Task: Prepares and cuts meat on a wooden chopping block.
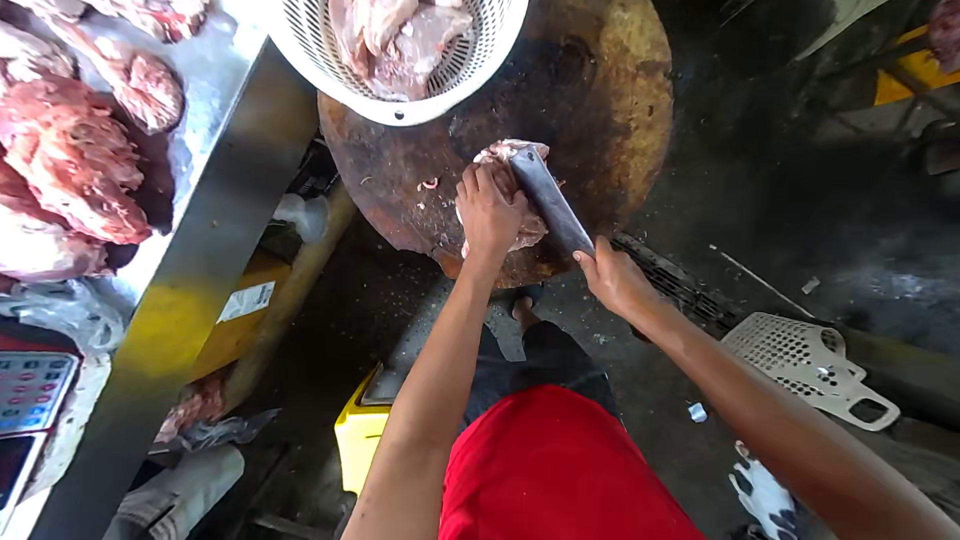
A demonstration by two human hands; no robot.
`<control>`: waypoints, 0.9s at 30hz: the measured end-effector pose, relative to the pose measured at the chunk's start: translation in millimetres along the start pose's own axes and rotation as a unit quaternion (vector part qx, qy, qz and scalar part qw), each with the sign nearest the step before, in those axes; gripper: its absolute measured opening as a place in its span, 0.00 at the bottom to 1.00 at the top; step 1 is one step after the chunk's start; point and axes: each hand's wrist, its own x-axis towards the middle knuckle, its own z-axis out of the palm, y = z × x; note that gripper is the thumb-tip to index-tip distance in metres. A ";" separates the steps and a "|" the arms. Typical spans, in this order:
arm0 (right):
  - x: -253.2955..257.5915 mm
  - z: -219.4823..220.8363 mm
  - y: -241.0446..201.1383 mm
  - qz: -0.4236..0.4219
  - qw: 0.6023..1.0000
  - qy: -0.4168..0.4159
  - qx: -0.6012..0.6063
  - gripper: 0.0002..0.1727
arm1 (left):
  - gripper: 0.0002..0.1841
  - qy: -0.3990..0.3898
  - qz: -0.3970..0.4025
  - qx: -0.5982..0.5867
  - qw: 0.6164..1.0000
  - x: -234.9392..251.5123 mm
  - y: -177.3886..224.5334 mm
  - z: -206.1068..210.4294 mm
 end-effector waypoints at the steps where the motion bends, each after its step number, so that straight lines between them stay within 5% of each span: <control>1: 4.7 -0.4 10.4 -0.009 1.000 -0.008 0.023 0.28 | 0.33 0.009 0.011 0.000 1.000 1.5 -3.2 1.1; 9: -10.6 -23.3 87.1 -0.009 0.985 -0.138 0.099 0.26 | 0.28 -0.050 0.119 -0.075 0.989 12.4 -46.8 -18.5; 14: -33.7 -25.0 85.2 -0.037 0.997 -0.060 -0.005 0.29 | 0.17 -0.047 0.191 0.035 0.980 -8.6 -20.4 -31.0; 17: -35.8 -3.3 74.8 -0.049 0.998 -0.006 0.024 0.29 | 0.19 -0.078 0.151 0.120 0.978 -19.6 -7.4 -25.9; 20: -28.2 11.7 51.7 -0.053 0.997 0.036 0.041 0.28 | 0.19 -0.064 0.091 0.125 0.986 -14.4 0.9 -25.4; 27: -9.6 13.3 -7.4 -0.059 0.994 0.092 -0.018 0.25 | 0.13 -0.042 0.124 0.106 0.986 -13.9 -17.4 -13.2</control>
